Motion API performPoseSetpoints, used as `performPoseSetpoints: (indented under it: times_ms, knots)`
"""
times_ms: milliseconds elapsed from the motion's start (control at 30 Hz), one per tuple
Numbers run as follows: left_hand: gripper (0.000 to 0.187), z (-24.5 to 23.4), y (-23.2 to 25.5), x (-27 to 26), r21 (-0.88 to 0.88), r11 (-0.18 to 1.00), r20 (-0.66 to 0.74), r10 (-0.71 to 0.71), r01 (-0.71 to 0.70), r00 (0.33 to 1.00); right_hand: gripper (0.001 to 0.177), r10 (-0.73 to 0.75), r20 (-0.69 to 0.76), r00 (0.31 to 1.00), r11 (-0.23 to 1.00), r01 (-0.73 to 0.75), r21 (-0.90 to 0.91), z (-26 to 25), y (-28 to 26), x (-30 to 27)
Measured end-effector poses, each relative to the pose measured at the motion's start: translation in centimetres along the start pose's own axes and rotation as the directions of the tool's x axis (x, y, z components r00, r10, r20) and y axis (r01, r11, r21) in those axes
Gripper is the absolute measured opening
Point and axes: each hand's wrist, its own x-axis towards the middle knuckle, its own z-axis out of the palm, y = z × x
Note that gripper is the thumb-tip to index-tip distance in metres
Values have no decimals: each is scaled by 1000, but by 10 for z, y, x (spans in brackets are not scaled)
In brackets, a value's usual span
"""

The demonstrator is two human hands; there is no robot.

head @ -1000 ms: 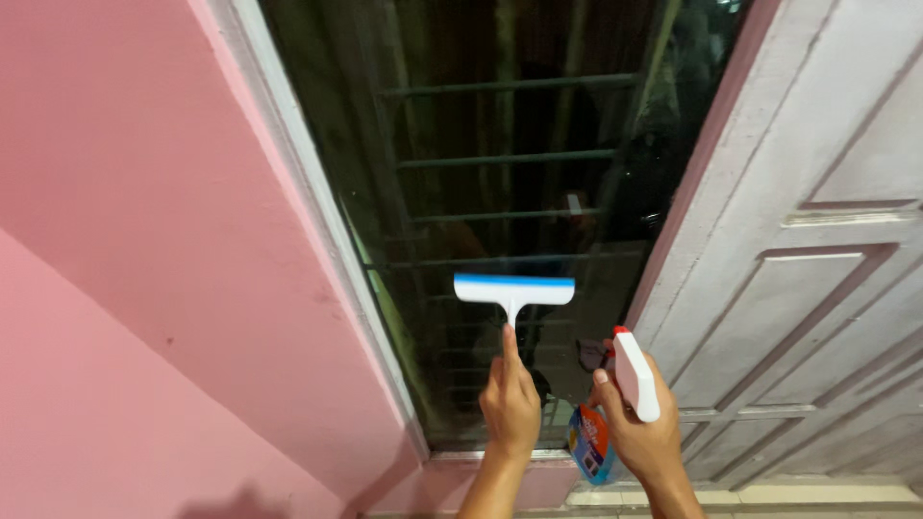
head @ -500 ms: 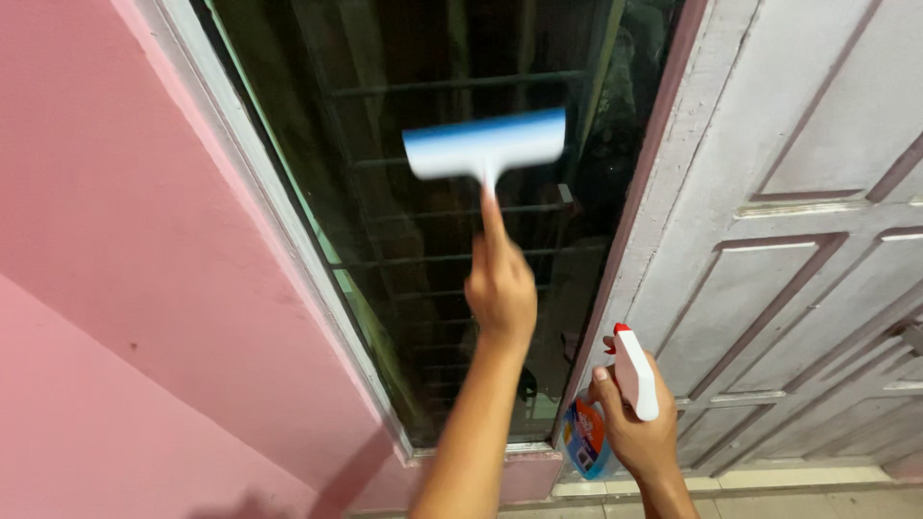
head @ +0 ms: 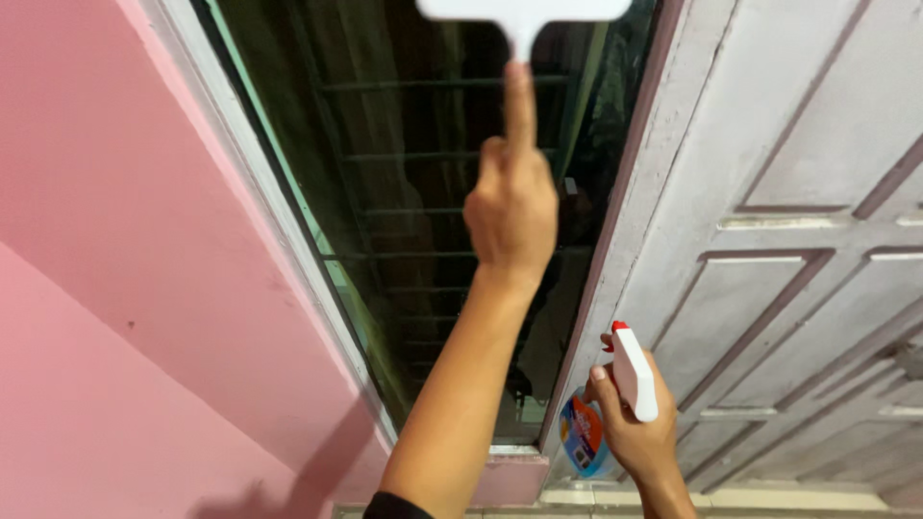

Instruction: The person sprays a cleaning solution onto a window with a metal security grille and wipes the surface using a squeegee. They repeatedly spray and wipe different sections of the glass to remove dirt and streaks.

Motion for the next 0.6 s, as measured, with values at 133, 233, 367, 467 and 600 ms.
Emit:
performPoseSetpoints:
  times_ms: [133,233,367,467,600]
  knots:
    - [74,18,-10,-28,35,999,7,-6,5,1000,43,-10,27,1000,1000,10,-6,-3,2,4]
    - [75,7,-28,-87,118,993,24,-16,13,1000,42,36,25,999,999,-36,-31,-2,7,2]
    - [72,-32,-31,-128,88,990,123,-119,109,985,44,-17,26,1000,998,16,54,1,18,-7]
    - [69,-48,-36,-71,27,1000,-55,-6,8,998,43,34,33,999,999,-34,-7,6,15,-12]
    - [70,-46,-45,47,64,996,-91,73,-67,993,40,23,-4,1000,997,-23,-80,26,5,-19]
